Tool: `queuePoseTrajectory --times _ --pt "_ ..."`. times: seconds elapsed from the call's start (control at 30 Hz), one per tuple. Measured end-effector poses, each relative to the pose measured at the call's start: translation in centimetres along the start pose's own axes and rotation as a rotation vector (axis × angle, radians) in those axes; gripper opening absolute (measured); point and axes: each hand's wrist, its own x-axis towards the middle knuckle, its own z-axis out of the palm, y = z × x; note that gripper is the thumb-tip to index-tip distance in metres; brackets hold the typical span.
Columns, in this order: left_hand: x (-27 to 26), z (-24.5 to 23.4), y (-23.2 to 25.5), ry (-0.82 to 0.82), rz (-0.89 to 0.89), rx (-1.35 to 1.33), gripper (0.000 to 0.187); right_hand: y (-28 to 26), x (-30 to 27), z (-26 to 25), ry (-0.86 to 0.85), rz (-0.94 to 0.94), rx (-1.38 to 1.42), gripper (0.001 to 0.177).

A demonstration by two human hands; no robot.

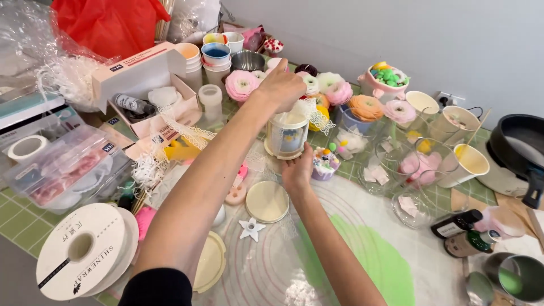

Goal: Decorating a candle with lace ribbon and preparing crafting materials.

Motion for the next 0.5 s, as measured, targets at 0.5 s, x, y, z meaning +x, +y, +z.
queuePoseTrajectory --times 0.5 --pt "0.3 1.1 -0.4 0.088 0.047 -0.009 0.019 -0.6 -2.4 -3.5 -0.077 -0.089 -0.697 0.067"
